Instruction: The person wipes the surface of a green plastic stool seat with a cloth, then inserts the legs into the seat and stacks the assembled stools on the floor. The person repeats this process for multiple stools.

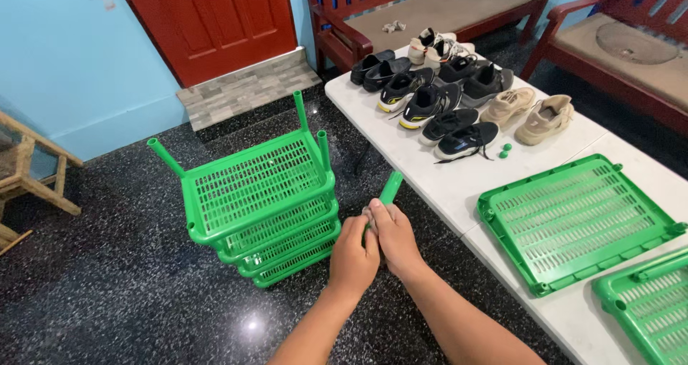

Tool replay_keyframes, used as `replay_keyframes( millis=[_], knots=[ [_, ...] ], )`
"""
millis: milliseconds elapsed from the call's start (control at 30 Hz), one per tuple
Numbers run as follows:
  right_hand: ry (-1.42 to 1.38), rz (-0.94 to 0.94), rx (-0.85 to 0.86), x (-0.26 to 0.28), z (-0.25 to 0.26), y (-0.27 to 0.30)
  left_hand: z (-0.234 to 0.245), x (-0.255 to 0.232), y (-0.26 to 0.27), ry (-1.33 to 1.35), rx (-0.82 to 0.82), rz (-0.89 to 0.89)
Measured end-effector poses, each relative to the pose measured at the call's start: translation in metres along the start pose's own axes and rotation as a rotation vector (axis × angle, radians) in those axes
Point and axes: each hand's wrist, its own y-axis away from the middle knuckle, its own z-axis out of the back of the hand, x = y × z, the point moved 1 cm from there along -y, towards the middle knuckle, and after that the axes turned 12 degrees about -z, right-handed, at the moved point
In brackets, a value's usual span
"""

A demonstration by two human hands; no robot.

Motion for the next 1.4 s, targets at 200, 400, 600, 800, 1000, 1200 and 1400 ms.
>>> replay_keyframes(
  millis=[200, 400, 600, 800, 1000, 1200, 1400],
  knots=[
    [-0.11, -0.091, -0.154, 0.034, 0.013, -0.015, -0.004, -0.005, 0.005, 0.02, 0.01, -0.101],
    [-0.19, -0.168, -0.061, 0.036, 0.008, 0.01, -0.013, 0.0, 0.0, 0.509, 0.162, 0.531],
    [-0.018, -0.19, 0.094, 0.009, -0.013, 0.012, 0.003, 0.009, 0.006, 0.495, 0.019, 0.538],
    [-0.173, -0.277, -0.025, 0.001, -0.035, -0.018, 0.036, 0.022, 0.028, 0.1, -0.008, 0.27],
    [-0.049, -0.304, 0.177, -0.067, -0.083, -0.019, 0.063, 0.07, 0.045, 0.085, -0.226, 0.415],
    [0.02, -0.442, 0.395, -0.108, -0.138, -0.045, 0.111, 0.123, 0.066, -0.11, -0.414, 0.499],
    [-0.112, -0.67, 0.381, -0.112, -0.192, -0.092, 0.141, 0.156, 0.066, 0.081, -0.427, 0.563]
  ],
)
